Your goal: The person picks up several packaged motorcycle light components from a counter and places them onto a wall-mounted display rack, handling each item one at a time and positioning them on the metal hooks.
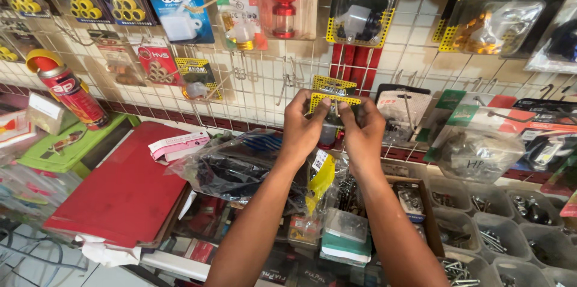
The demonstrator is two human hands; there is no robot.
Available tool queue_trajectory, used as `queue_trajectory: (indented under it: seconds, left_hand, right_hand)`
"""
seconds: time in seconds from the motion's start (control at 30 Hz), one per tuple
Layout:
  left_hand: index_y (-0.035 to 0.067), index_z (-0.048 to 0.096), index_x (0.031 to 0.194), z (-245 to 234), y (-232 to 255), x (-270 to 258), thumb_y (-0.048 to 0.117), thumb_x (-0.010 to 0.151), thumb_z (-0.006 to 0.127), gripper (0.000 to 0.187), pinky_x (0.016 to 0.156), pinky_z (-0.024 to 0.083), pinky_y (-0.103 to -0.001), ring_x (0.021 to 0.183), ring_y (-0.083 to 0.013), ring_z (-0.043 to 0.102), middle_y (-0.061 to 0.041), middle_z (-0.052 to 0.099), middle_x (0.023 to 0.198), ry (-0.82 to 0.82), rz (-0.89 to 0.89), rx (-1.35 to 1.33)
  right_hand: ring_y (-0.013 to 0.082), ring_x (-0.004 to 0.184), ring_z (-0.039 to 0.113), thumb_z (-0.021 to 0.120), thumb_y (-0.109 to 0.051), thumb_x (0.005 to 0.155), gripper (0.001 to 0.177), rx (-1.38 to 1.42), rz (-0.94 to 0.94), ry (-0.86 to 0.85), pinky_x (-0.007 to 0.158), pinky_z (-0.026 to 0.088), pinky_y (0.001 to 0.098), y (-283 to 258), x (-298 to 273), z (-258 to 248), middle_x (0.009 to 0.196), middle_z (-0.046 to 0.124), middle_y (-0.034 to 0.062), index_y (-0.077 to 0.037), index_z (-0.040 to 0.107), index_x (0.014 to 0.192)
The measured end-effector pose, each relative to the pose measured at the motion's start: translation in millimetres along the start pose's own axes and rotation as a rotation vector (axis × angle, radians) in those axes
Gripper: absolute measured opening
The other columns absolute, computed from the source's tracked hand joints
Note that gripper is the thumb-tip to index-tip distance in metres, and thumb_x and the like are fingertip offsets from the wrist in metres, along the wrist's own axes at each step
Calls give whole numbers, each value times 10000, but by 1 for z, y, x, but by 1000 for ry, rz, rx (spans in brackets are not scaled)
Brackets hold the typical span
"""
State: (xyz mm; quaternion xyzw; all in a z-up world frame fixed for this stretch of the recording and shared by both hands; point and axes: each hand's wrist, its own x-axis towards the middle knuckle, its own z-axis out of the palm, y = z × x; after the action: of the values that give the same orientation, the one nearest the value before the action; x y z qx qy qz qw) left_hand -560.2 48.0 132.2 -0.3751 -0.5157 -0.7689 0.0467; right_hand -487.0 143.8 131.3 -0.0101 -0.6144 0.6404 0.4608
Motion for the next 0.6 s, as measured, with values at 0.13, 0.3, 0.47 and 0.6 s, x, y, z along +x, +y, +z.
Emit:
queue_trajectory:
  seconds: [0.13, 0.3, 0.47, 0.6]
  left_hand:
    - [16, 603, 947, 2, -8, 6, 101, 1006, 658, 117, 695, 480, -258, 780, -69, 576, -16, 663, 845, 16, -7, 18]
    - [9, 627, 1022, 0, -9, 5, 184, 1004, 681, 183, 760, 540, -297, 818, -139, 651, -67, 705, 889, 50, 91, 200]
    - [3, 603, 1255, -4, -5, -13, 278, 1022, 650, 364, 1030, 463, -444, 1201, -329, 557, -202, 571, 1296, 93, 245, 538]
    - [-42, 293, 1588, -1, -6, -17, 426, 1105, 455, 692, 1246, 249, -471, 1529, -421, 312, -293, 318, 1629, -61, 155, 410]
  right_hand:
    - [132, 974, 583, 682, 5, 946, 511, -141, -113, -7, 784, 490, 265, 0, -15, -5, 1119, 604, 103, -10, 473, 1412]
    - [240, 1263, 563, 726, 78, 802, 847, -312, -311, -71, 958, 602, 334, 0, -25, -4, 1457, 459, 190, -12, 338, 1550]
    - [277, 1330, 570, 753, 60, 825, 873, -380, -308, -65, 1017, 591, 361, -1, -26, -5, 1519, 467, 216, -24, 330, 1584]
    - [335, 1356, 569, 720, 41, 851, 842, -469, -335, -54, 1014, 588, 377, 1, -27, -4, 1565, 437, 260, -20, 328, 1594]
